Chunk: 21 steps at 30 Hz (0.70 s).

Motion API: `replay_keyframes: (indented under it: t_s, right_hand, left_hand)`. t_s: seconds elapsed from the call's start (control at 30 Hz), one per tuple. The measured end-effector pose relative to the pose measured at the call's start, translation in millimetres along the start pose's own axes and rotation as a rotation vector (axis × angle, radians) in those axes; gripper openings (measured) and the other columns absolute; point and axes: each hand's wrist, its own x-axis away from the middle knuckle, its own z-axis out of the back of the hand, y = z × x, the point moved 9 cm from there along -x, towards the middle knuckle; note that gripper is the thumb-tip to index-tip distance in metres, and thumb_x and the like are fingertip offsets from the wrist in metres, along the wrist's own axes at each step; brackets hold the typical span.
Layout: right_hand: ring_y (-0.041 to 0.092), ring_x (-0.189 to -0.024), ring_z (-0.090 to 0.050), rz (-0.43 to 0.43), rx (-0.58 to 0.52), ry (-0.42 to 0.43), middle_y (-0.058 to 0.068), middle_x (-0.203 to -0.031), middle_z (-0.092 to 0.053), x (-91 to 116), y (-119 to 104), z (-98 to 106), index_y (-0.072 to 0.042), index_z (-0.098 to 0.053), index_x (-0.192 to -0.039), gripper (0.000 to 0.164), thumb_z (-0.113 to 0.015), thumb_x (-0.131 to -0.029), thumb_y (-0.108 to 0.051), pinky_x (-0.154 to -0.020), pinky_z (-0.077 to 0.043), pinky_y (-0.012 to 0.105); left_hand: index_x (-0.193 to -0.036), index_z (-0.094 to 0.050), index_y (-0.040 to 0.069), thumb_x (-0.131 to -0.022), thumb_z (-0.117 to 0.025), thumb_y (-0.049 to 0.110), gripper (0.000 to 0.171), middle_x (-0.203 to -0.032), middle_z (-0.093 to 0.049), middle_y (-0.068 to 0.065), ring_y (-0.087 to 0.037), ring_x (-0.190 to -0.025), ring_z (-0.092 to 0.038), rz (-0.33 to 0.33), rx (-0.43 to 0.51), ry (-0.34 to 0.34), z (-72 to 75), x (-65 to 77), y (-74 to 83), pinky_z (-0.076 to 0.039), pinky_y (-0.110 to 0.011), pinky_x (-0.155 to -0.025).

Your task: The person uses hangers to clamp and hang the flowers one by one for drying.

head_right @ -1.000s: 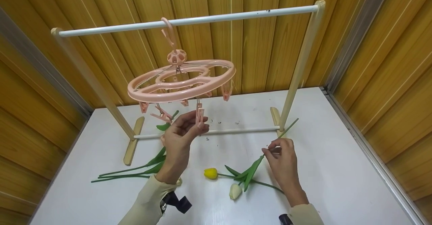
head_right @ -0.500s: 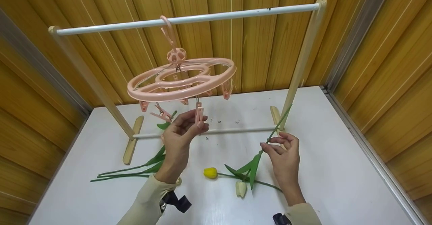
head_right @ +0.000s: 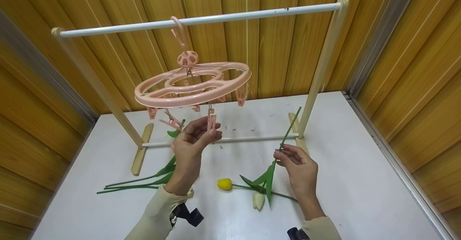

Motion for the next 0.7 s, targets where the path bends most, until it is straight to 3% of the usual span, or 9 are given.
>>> replay_keyframes:
  t_s: [0.27, 0.7]
  right_hand:
    - [0.024, -0.083, -0.079, -0.055, -0.055, 0.038, 0.02, -0.094, -0.078, 1, 1, 1, 0.021, -0.067, -0.113, 0.03, -0.081, -0.09, 0.008, -0.078, -0.064, 0.035]
    - [0.024, -0.083, -0.079, 0.041, -0.068, -0.012, 0.023, -0.093, -0.077, 2, -25, -14, 0.023, -0.066, -0.109, 0.024, -0.076, -0.089, 0.016, -0.077, -0.064, 0.035]
  left_hand:
    - [-0.129, -0.066, -0.009, -0.093, -0.079, 0.006, 0.041, -0.115, -0.072, -0.014, -0.023, -0.098, -0.072, -0.009, -0.025, 0.007, 0.9, -0.3, 2.8, -0.062, -0.029, -0.088]
    - [-0.13, -0.066, -0.009, -0.095, -0.076, 0.004, 0.039, -0.114, -0.074, -0.015, -0.023, -0.096, -0.073, -0.024, -0.007, -0.006, -2.3, -4.0, 6.0, -0.062, -0.031, -0.088]
